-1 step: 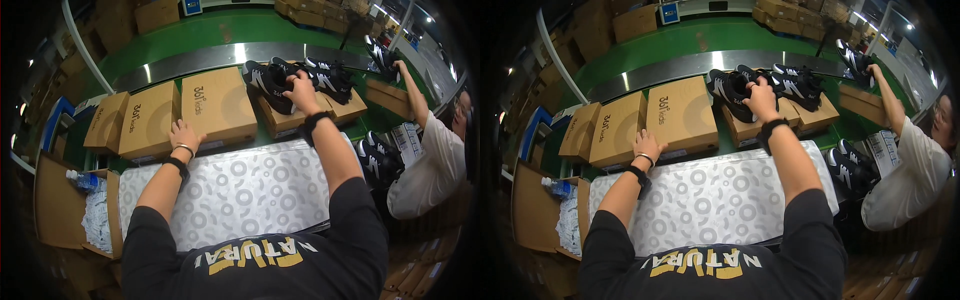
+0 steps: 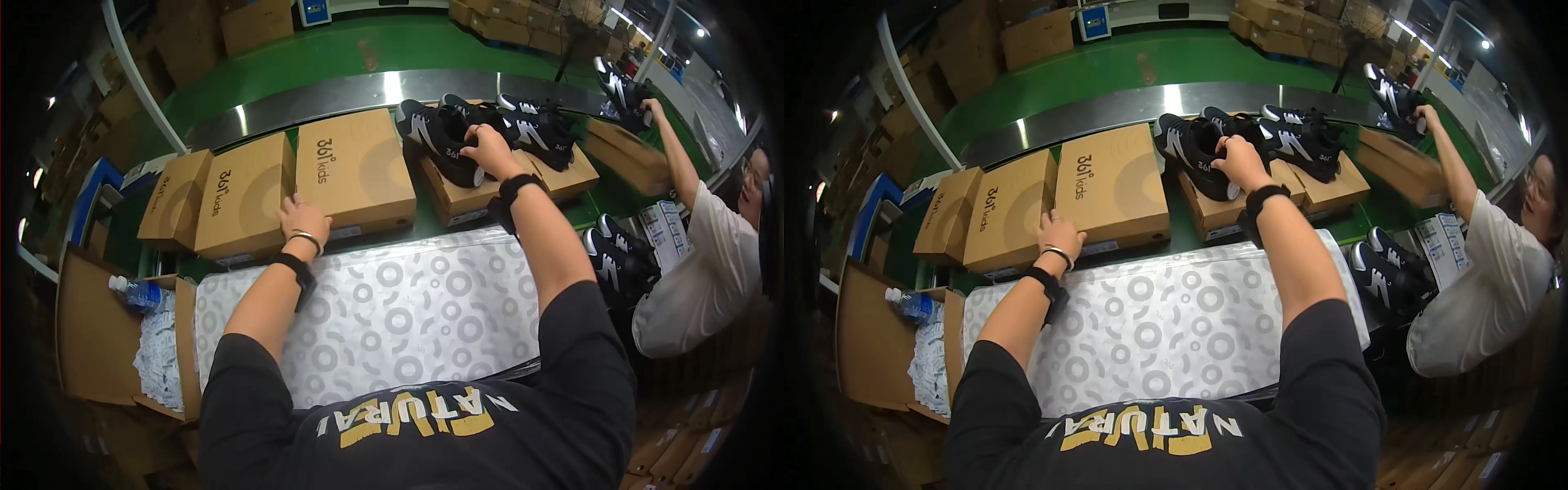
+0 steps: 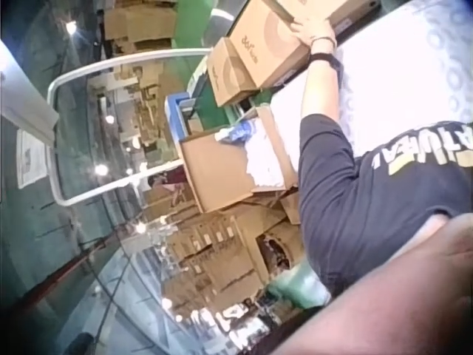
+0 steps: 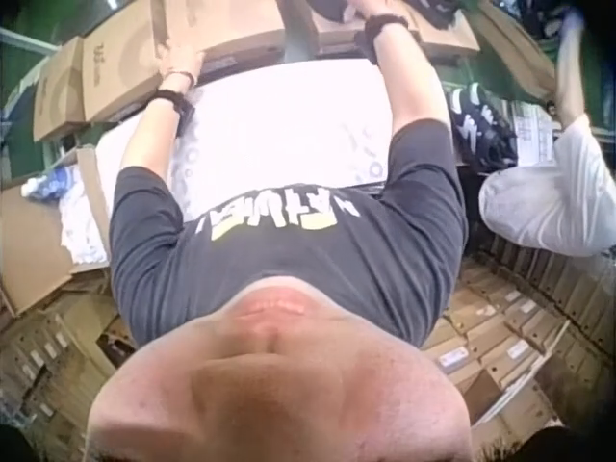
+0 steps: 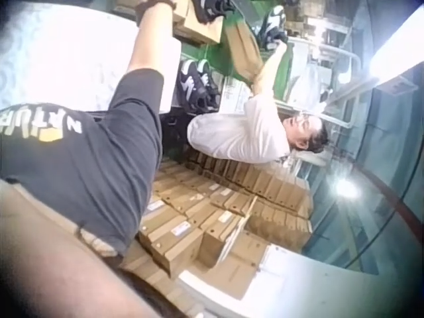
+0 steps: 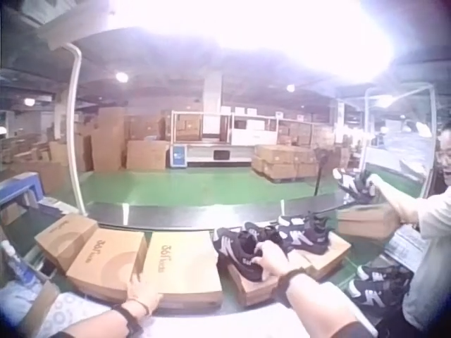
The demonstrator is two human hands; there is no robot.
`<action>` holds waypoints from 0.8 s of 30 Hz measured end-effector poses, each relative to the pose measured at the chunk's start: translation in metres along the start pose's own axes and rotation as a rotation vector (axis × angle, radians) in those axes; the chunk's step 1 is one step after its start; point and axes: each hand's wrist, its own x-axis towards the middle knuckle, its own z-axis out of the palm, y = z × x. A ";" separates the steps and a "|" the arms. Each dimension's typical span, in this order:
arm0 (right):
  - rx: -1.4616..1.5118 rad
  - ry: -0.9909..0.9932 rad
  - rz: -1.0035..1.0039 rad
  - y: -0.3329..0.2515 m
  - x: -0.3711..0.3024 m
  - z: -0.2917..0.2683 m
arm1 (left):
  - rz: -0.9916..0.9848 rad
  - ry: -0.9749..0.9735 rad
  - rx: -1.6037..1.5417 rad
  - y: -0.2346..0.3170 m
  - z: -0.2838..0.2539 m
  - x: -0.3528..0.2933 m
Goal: Packing shoes into boxes on a conveyor belt in a manufacturing facility.
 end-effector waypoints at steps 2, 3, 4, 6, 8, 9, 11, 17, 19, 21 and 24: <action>0.063 0.007 -0.125 -0.014 0.001 -0.012 | 0.117 -0.228 0.021 0.031 -0.034 -0.009; 0.125 0.015 -0.246 -0.028 0.001 -0.025 | 0.231 -0.007 -0.100 0.043 -0.040 -0.023; 0.159 0.028 -0.265 -0.052 -0.005 -0.043 | 0.339 0.213 -0.217 0.052 -0.042 -0.041; 0.311 0.035 -0.220 -0.100 -0.040 -0.089 | 0.512 0.430 -0.435 0.071 -0.053 -0.067; 0.518 -0.029 -0.211 -0.143 -0.073 -0.123 | 0.580 0.603 -0.557 0.070 -0.057 -0.089; 0.722 -0.158 -0.151 -0.154 -0.089 -0.132 | 0.613 0.734 -0.658 0.069 -0.055 -0.093; 1.050 -0.250 -0.228 -0.171 -0.125 -0.149 | 0.713 0.784 -0.986 0.068 -0.052 -0.101; 1.341 -0.136 -0.154 -0.181 -0.138 -0.043 | 0.118 -0.527 -1.887 0.023 -0.060 -0.175; 1.332 -0.319 0.163 -0.174 -0.140 0.005 | 0.032 -0.655 -1.570 -0.016 -0.056 -0.175; 1.301 -0.289 0.269 -0.150 -0.144 0.059 | -0.129 -0.255 -1.019 -0.080 -0.031 -0.189; 0.960 -0.222 0.318 -0.149 -0.154 0.071 | -0.554 0.106 -0.145 -0.166 0.002 -0.233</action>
